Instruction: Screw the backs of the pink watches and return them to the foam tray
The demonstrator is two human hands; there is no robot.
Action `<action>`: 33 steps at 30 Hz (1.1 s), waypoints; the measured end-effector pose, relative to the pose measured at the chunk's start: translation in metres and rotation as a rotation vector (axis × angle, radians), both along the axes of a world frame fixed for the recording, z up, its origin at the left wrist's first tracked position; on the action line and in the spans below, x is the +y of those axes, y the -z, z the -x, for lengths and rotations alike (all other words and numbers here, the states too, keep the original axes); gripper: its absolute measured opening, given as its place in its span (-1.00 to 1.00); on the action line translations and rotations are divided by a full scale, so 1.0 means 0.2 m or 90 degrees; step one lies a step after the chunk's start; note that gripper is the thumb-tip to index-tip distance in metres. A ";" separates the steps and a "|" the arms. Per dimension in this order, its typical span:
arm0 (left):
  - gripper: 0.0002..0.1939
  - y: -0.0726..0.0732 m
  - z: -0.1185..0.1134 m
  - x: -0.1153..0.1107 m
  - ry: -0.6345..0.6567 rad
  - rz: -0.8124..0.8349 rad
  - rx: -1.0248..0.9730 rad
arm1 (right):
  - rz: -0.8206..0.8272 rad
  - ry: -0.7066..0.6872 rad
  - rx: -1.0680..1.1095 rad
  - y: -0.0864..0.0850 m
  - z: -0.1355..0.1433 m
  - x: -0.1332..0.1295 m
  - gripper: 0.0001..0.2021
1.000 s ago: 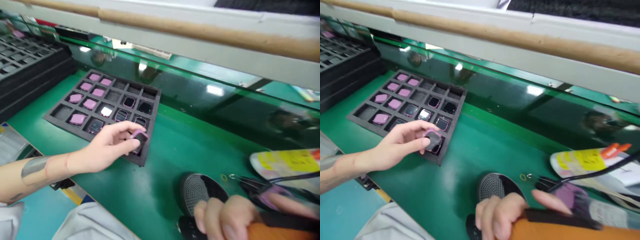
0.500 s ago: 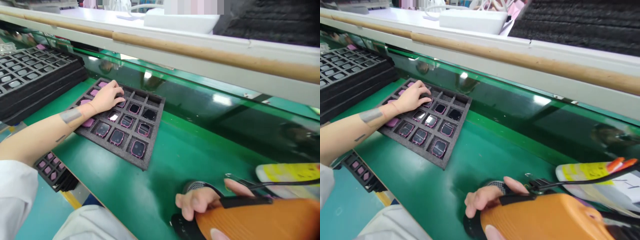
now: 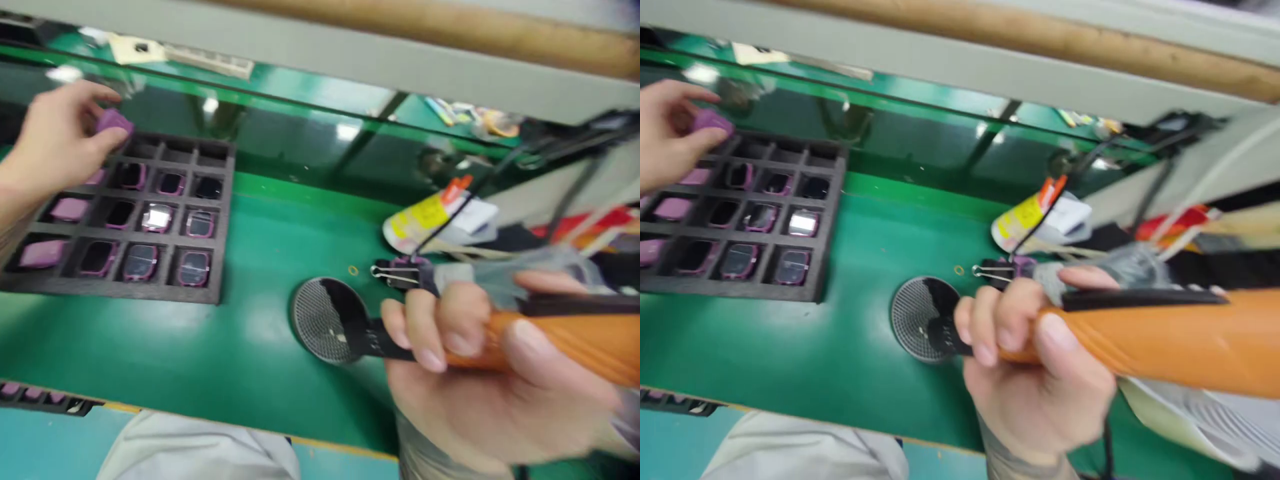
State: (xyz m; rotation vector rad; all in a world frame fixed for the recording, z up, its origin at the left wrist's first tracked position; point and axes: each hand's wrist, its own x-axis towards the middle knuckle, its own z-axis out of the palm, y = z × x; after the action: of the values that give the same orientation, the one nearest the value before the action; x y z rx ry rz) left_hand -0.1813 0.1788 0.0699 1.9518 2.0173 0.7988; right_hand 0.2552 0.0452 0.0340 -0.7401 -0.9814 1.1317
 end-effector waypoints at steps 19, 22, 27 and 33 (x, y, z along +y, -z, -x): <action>-0.49 0.40 -0.92 -0.69 0.692 0.214 -0.074 | -0.064 0.005 -0.062 0.06 0.07 -0.08 -0.79; -0.54 0.41 -0.94 -0.68 0.677 0.226 -0.083 | -0.068 -0.010 -0.071 0.07 0.07 -0.08 -0.82; -0.58 0.41 -0.92 -0.69 0.644 0.196 -0.091 | -0.079 -0.036 -0.086 0.10 0.07 -0.06 -0.78; -0.63 0.45 -0.83 -0.82 0.664 0.014 0.022 | -0.073 -0.024 -0.105 0.11 0.07 -0.06 -0.79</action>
State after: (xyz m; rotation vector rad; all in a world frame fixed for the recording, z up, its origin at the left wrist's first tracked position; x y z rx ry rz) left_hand -0.0147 0.0157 -0.0199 2.5385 0.7421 0.4473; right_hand 0.2402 0.0338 0.0128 -0.7340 -1.1939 1.0492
